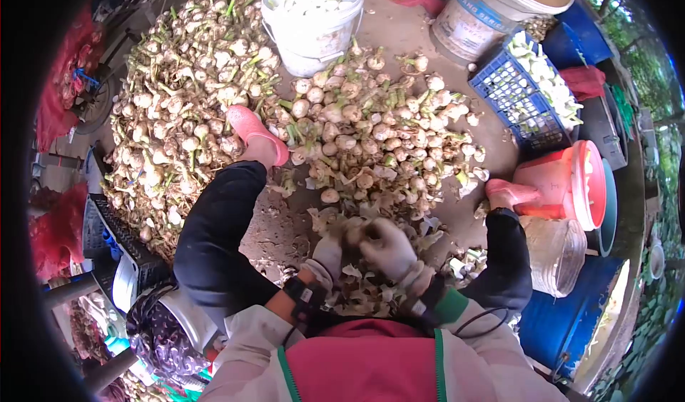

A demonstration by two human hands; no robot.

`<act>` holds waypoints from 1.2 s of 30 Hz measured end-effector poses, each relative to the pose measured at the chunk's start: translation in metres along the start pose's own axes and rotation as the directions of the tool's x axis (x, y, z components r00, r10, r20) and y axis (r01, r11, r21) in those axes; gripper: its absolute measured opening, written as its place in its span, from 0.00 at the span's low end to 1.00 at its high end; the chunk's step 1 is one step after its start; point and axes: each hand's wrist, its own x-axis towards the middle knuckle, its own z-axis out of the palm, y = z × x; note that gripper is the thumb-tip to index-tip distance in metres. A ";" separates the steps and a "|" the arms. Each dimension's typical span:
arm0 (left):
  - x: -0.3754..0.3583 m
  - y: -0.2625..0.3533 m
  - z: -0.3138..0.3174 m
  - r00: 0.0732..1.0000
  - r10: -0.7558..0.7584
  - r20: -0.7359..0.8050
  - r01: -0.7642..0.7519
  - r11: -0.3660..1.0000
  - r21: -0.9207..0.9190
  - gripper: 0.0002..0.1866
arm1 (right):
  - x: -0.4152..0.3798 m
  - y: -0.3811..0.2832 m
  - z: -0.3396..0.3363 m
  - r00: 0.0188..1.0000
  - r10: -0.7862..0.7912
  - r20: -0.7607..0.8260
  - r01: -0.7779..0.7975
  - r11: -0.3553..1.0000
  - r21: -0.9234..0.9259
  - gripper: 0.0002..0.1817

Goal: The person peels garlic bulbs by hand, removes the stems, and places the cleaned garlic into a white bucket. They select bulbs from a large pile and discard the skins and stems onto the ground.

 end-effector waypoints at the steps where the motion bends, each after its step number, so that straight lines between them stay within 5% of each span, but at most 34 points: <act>1: -0.002 -0.006 0.005 0.948 0.284 0.145 -0.290 0.957 0.019 0.15 | -0.010 0.002 0.000 0.957 -0.288 0.044 0.285 0.892 -0.350 0.10; 2: -0.010 0.006 0.011 0.943 0.292 0.158 -0.299 0.954 0.021 0.15 | -0.017 -0.004 -0.001 0.954 -0.298 0.033 0.290 0.888 -0.356 0.10; 4: -0.031 0.046 0.025 0.997 -0.017 -0.078 0.004 0.987 -0.162 0.14 | -0.026 -0.020 -0.005 0.913 -0.356 -0.197 0.220 0.839 -0.497 0.08; 5: -0.036 0.052 0.027 0.995 0.098 -0.020 -0.099 0.992 -0.083 0.13 | -0.030 -0.029 -0.010 0.978 -0.082 -0.190 -0.025 0.866 -0.500 0.10; 6: -0.038 0.051 0.028 0.993 0.116 -0.012 -0.116 0.990 -0.075 0.13 | -0.035 -0.035 -0.009 0.975 -0.100 -0.199 -0.013 0.866 -0.500 0.10; 8: -0.033 0.036 0.029 0.832 0.541 -0.119 -0.400 0.735 0.548 0.12 | -0.043 -0.045 0.000 0.982 -0.168 -0.081 0.086 0.793 -0.603 0.15; 9: -0.019 0.019 0.021 0.826 0.553 -0.106 -0.415 0.725 0.549 0.12 | -0.049 -0.043 0.004 0.973 -0.228 -0.024 0.161 0.752 -0.639 0.18; 10: 0.002 -0.001 0.009 0.900 0.315 -0.302 -0.277 0.947 0.163 0.13 | -0.058 -0.053 0.001 0.947 -0.320 -0.014 0.241 0.740 -0.628 0.19; 11: 0.014 -0.007 0.002 0.930 0.007 -0.368 -0.116 0.955 -0.273 0.15 | -0.069 -0.060 -0.002 0.958 -0.287 0.020 0.239 0.754 -0.612 0.18; 12: 0.000 0.019 0.009 0.931 0.020 -0.364 -0.125 0.955 -0.268 0.15 | -0.081 -0.066 -0.007 0.967 -0.247 0.056 0.231 0.770 -0.595 0.17; 14: -0.050 0.098 0.042 0.935 -0.214 -0.282 0.149 0.961 -0.234 0.14 | -0.092 -0.077 -0.026 0.931 -0.354 -0.089 0.253 0.803 -0.540 0.10; 16: -0.039 0.054 0.044 0.998 0.013 0.053 0.018 0.837 -0.547 0.11 | -0.080 -0.080 -0.038 0.869 -0.449 -0.209 0.271 0.784 -0.558 0.16; 17: -0.043 0.053 0.049 0.998 0.022 0.066 0.017 0.841 -0.541 0.11 | -0.081 -0.082 -0.040 0.914 -0.392 -0.104 0.283 0.799 -0.530 0.25; 19: -0.047 0.059 0.064 0.864 0.297 0.407 -0.125 0.909 -0.397 0.14 | -0.080 -0.050 -0.034 0.904 -0.416 -0.102 0.311 0.801 -0.512 0.25; 20: -0.058 0.078 0.082 0.859 0.306 0.409 -0.134 0.908 -0.398 0.14 | -0.081 -0.046 -0.034 0.898 -0.406 -0.170 0.280 0.825 -0.491 0.25; 22: -0.098 0.132 0.123 0.991 0.046 0.128 -0.040 0.998 -0.048 0.17 | -0.085 -0.049 -0.041 0.874 -0.371 -0.313 0.151 0.820 -0.552 0.23; 23: -0.107 0.139 0.123 0.986 0.019 0.165 -0.041 0.991 0.129 0.17 | -0.081 -0.047 -0.043 0.846 -0.463 -0.265 0.182 0.718 -0.672 0.22; 24: -0.107 0.136 0.124 0.986 0.019 0.163 -0.041 0.991 0.129 0.17 | -0.082 -0.044 -0.043 0.846 -0.463 -0.264 0.183 0.718 -0.672 0.22; 26: -0.104 0.124 0.126 0.994 0.039 0.101 -0.040 0.999 0.006 0.14 | -0.084 -0.043 -0.039 0.860 -0.505 -0.075 0.228 0.511 -0.829 0.19; 27: -0.100 0.118 0.118 0.937 0.267 0.224 -0.318 0.917 0.242 0.09 | -0.086 -0.044 -0.038 0.853 -0.518 -0.067 0.209 0.457 -0.864 0.20; 28: -0.099 0.115 0.110 0.938 0.263 0.225 -0.314 0.919 0.239 0.09 | -0.088 -0.047 -0.040 0.856 -0.513 -0.067 0.206 0.457 -0.865 0.20; 30: -0.100 0.119 0.103 0.984 -0.046 0.170 0.026 0.993 0.116 0.12 | -0.089 -0.059 -0.046 0.857 -0.497 -0.136 0.310 0.708 -0.634 0.21; 32: -0.107 0.120 0.115 0.993 -0.026 0.116 0.022 0.999 0.041 0.11 | -0.088 -0.065 -0.059 0.949 -0.254 -0.185 0.217 0.956 -0.199 0.18; 33: -0.110 0.122 0.122 0.960 0.232 0.154 -0.264 0.935 0.236 0.10 | -0.081 -0.050 -0.063 0.986 0.011 -0.167 0.044 0.945 0.323 0.18; 34: -0.112 0.123 0.126 0.856 0.457 0.242 -0.517 0.757 0.400 0.09 | -0.073 -0.034 -0.065 0.972 0.233 -0.020 -0.141 0.650 0.746 0.17; 35: -0.112 0.124 0.126 0.849 0.429 0.310 -0.501 0.465 0.730 0.09 | -0.070 -0.032 -0.065 0.941 0.339 0.001 -0.219 0.605 0.765 0.19; 36: -0.112 0.123 0.131 0.826 0.414 0.383 -0.531 0.343 0.775 0.09 | -0.073 -0.030 -0.060 0.941 0.338 -0.004 -0.215 0.609 0.763 0.19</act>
